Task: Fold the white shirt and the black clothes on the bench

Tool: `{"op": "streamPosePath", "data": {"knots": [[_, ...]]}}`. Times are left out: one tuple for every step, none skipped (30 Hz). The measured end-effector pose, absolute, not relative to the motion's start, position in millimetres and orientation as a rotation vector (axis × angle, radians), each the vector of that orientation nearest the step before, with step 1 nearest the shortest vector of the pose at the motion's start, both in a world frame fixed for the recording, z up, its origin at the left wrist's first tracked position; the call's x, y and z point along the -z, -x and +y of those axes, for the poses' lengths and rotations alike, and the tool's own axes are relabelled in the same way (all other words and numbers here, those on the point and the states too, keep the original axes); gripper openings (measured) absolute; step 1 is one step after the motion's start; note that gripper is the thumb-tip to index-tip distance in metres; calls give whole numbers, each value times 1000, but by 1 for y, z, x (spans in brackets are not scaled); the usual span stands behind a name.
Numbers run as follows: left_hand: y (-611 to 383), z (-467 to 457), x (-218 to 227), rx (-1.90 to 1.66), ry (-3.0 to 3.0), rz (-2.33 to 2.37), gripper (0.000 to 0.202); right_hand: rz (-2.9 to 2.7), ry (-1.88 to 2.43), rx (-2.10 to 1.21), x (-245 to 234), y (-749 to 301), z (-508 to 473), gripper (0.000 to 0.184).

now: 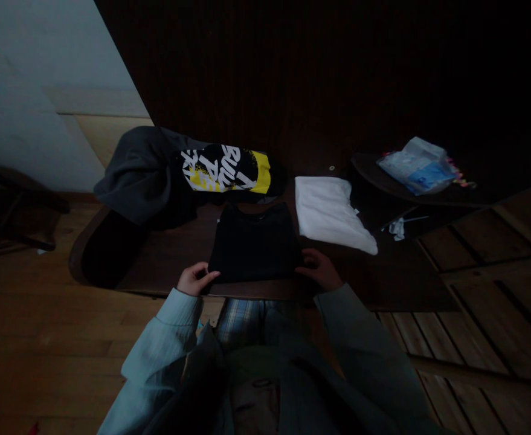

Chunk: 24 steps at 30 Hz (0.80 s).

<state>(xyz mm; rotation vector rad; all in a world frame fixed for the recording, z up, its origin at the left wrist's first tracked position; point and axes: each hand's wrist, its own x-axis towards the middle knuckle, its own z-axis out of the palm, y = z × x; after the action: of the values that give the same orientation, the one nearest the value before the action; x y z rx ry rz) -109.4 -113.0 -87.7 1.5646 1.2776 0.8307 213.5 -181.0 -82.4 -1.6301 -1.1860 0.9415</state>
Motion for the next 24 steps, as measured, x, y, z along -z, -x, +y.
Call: {"op": "streamPosePath", "data": {"knots": [[109, -113, 89, -857, -1532, 1286, 37, -1168, 1619, -952, 81, -215, -181, 44], [109, -114, 89, -877, -1508, 1294, 38, -1150, 1613, -963, 80, -216, -181, 45], [108, -115, 88, -885, -1494, 1298, 39, -1139, 1613, -970, 79, -217, -181, 45], [108, -115, 87, -876, -1490, 1295, 40, -1135, 1618, -978, 78, -218, -181, 47], [108, -116, 85, -853, -1490, 1282, 41, -1138, 1626, -989, 77, -218, -182, 48], [109, -115, 82, -822, -1487, 1262, 41, -1143, 1636, -999, 76, -219, -182, 49], [109, -114, 79, -789, -1472, 1239, 41, -1143, 1643, -1010, 74, -219, -182, 49], [109, -112, 76, -761, -1441, 1220, 41, -1136, 1645, -1028, 73, -220, -181, 48], [109, -108, 73, -746, -1394, 1211, 43, -1122, 1642, -1049, 71, -220, -180, 47], [108, -104, 71, -756, -1334, 1213, 47, -1099, 1635, -1069, 70, -220, -178, 45], [107, -99, 70, -788, -1270, 1224, 52, -1069, 1628, -1079, 70, -220, -175, 44], [104, -94, 70, -826, -1207, 1242, 56, -1038, 1623, -1081, 70, -219, -171, 43], [101, -88, 71, -867, -1156, 1256, 58, -1010, 1622, -1077, 72, -218, -166, 43], [98, -84, 73, -908, -1119, 1263, 59, -984, 1625, -1064, 73, -215, -162, 43], [93, -80, 75, -945, -1094, 1258, 60, -959, 1628, -1045, 76, -213, -157, 43], [89, -78, 77, -979, -1080, 1246, 61, -938, 1626, -1026, 79, -210, -153, 44], [86, -77, 79, -1011, -1076, 1229, 62, -921, 1618, -1012, 82, -207, -150, 46], [83, -77, 82, -1045, -1077, 1212, 63, -907, 1603, -1001, 85, -205, -148, 47], [81, -78, 84, -1080, -1081, 1201, 63, -897, 1586, -991, 88, -203, -146, 48], [80, -80, 86, -1112, -1084, 1198, 62, -894, 1566, -978, 90, -202, -146, 49], [80, -82, 88, -1144, -1089, 1201, 61, -900, 1550, -962, 93, -201, -146, 49], [81, -83, 90, -1177, -1094, 1207, 59, -913, 1539, -943, 94, -201, -146, 49], [82, -85, 92, -1212, -1101, 1212, 57, -932, 1534, -919, 96, -201, -146, 48], [84, -85, 94, -1249, -1111, 1219, 56, -955, 1533, -893, 97, -202, -147, 48]]}}
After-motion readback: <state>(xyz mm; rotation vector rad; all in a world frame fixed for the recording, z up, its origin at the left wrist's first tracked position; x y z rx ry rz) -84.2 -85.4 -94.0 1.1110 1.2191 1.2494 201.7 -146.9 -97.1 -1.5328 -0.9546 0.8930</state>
